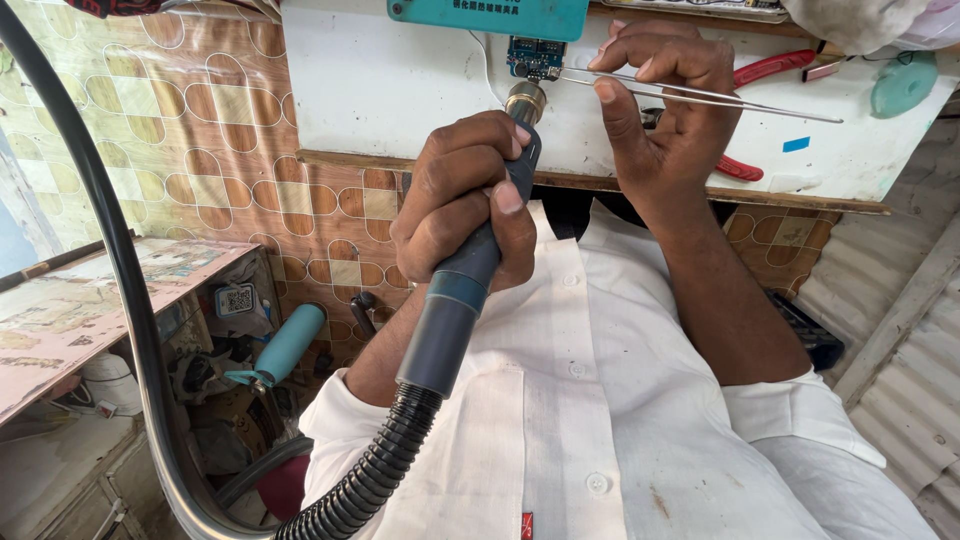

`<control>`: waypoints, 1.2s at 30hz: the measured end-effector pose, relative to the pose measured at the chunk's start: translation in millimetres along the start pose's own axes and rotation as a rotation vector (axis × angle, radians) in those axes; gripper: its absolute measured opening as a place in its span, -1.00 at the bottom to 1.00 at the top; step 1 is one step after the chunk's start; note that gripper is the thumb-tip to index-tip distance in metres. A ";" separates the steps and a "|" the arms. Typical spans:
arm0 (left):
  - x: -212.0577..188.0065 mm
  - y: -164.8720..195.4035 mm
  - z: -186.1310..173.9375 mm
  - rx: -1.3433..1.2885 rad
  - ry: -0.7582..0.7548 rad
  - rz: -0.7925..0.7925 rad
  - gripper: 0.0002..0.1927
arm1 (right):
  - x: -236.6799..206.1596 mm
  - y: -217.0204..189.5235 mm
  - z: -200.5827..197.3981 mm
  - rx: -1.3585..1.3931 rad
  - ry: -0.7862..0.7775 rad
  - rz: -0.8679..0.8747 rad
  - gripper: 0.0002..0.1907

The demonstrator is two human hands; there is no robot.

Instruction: The person opens a small tin of solder paste, then uses tweezers and a soldering iron to work on a small circuit board held in a jig on the workbench. They then use a hot air gun on the board while steadying it with tweezers.

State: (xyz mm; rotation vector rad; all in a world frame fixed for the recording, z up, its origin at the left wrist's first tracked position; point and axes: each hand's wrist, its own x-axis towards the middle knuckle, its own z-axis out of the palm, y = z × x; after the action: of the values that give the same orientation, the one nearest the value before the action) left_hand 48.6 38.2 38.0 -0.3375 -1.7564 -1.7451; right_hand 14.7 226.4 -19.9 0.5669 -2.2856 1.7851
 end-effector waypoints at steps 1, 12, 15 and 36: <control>-0.1 0.0 0.2 0.001 -0.002 0.000 -0.80 | -0.2 0.3 -0.1 0.001 0.000 -0.001 -0.69; -5.3 2.5 0.5 0.004 -0.019 -0.011 -0.80 | -3.7 -1.5 -1.5 0.008 -0.005 0.001 -0.69; -8.2 3.1 1.5 -0.006 -0.018 -0.009 -0.81 | -4.3 -2.8 -1.8 0.012 -0.002 0.004 -0.69; -11.1 1.7 2.9 0.018 -0.011 0.023 -0.81 | -4.0 -1.0 -3.2 -0.005 -0.004 -0.028 -0.70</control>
State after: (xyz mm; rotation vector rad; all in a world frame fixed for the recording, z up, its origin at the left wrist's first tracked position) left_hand 57.4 43.9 33.0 -0.3588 -1.7686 -1.7136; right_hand 18.4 230.0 -19.6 0.5999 -2.2726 1.7667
